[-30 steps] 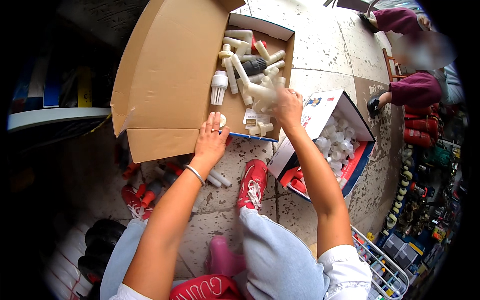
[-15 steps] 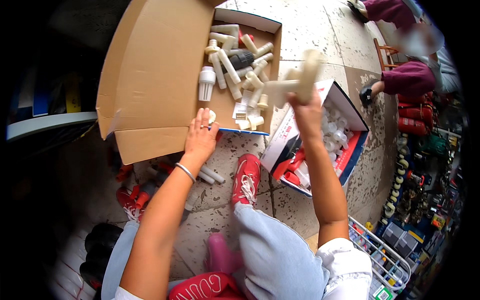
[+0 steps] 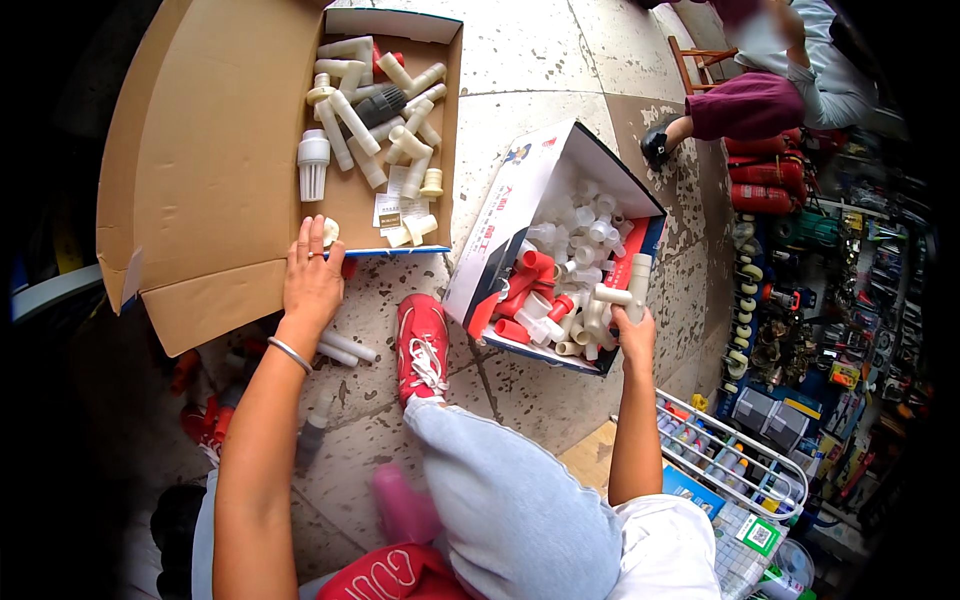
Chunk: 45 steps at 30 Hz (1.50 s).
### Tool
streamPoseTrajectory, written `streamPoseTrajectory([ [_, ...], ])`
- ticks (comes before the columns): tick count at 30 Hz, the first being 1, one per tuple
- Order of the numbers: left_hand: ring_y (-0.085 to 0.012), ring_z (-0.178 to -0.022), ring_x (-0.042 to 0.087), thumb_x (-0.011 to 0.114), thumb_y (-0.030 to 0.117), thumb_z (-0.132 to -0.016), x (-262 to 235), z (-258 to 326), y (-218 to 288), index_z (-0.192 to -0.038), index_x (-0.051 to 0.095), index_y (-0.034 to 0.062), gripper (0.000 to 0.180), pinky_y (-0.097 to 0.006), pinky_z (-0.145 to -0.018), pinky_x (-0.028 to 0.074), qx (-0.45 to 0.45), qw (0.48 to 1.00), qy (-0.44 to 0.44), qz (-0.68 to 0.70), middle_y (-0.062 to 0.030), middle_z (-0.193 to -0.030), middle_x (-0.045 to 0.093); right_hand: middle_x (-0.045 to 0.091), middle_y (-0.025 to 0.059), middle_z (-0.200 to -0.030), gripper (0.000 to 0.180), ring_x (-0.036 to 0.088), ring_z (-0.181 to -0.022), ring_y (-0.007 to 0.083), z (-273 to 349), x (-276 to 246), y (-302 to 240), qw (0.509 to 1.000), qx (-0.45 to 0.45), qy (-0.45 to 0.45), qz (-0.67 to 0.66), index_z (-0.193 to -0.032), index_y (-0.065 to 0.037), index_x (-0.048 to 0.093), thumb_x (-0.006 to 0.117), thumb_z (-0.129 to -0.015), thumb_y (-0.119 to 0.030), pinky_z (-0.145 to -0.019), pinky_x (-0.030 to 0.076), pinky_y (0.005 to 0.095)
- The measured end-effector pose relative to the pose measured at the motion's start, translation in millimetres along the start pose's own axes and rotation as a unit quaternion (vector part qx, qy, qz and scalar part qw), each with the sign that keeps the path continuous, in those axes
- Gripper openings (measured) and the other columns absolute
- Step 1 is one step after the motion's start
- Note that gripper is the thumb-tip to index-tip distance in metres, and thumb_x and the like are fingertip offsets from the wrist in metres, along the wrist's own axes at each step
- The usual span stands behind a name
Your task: The person sits on the floor of a hardware store and assembles various plastic plumbing fittings. They connect red and grey valve components and white pipe connectors by hand, testing the fit of different pieces. The person then sorts the assembled and loose parts into cardboard boxes.
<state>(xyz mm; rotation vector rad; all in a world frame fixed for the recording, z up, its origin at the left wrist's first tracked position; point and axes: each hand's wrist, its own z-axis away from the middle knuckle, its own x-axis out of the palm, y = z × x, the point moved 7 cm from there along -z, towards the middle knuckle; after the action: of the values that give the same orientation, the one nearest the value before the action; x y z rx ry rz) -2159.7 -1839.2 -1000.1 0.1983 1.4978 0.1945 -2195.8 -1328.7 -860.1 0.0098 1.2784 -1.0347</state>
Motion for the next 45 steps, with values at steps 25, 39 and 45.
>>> streamPoseTrajectory([
  [25, -0.0346, -0.143, 0.023, 0.051, 0.015, -0.089, -9.3, 0.7, 3.4, -0.118, 0.055, 0.0127, 0.029, -0.045, -0.114, 0.024, -0.017, 1.000, -0.022, 0.000, -0.0205, -0.150, 0.032, 0.039, 0.0139, -0.145, 0.073, 0.048, -0.125, 0.0344, 37.6, 345.7, -289.3, 0.772, -0.541, -0.148, 0.299, -0.136, -0.021, 0.046, 0.078, -0.070, -0.020, -0.098, 0.047, 0.0422],
  [39, -0.0336, -0.144, 0.021, 0.053, 0.017, -0.088, -3.8, 3.4, -1.3, -0.118, 0.056, 0.0136, 0.030, -0.044, -0.114, 0.024, -0.015, 1.000, -0.015, -0.003, -0.0188, -0.151, 0.032, 0.058, 0.0122, -0.107, 0.038, 0.063, -0.094, 0.0305, 50.4, 303.2, -287.6, 0.827, -0.544, -0.131, 0.045, -0.106, -0.009, 0.060, 0.070, -0.069, -0.007, -0.080, 0.052, 0.0393],
  [45, -0.0335, -0.144, 0.022, 0.053, 0.017, -0.088, -3.0, 1.3, 1.5, -0.117, 0.058, 0.0131, 0.030, -0.045, -0.114, 0.024, -0.009, 1.000, -0.023, 0.012, -0.0180, -0.152, 0.030, 0.057, 0.0081, -0.118, 0.043, 0.059, -0.100, 0.0135, 99.5, 199.8, -274.5, 0.842, -0.386, -0.286, -0.245, -0.120, -0.004, 0.053, 0.067, -0.080, 0.002, -0.082, 0.050, 0.0255],
])
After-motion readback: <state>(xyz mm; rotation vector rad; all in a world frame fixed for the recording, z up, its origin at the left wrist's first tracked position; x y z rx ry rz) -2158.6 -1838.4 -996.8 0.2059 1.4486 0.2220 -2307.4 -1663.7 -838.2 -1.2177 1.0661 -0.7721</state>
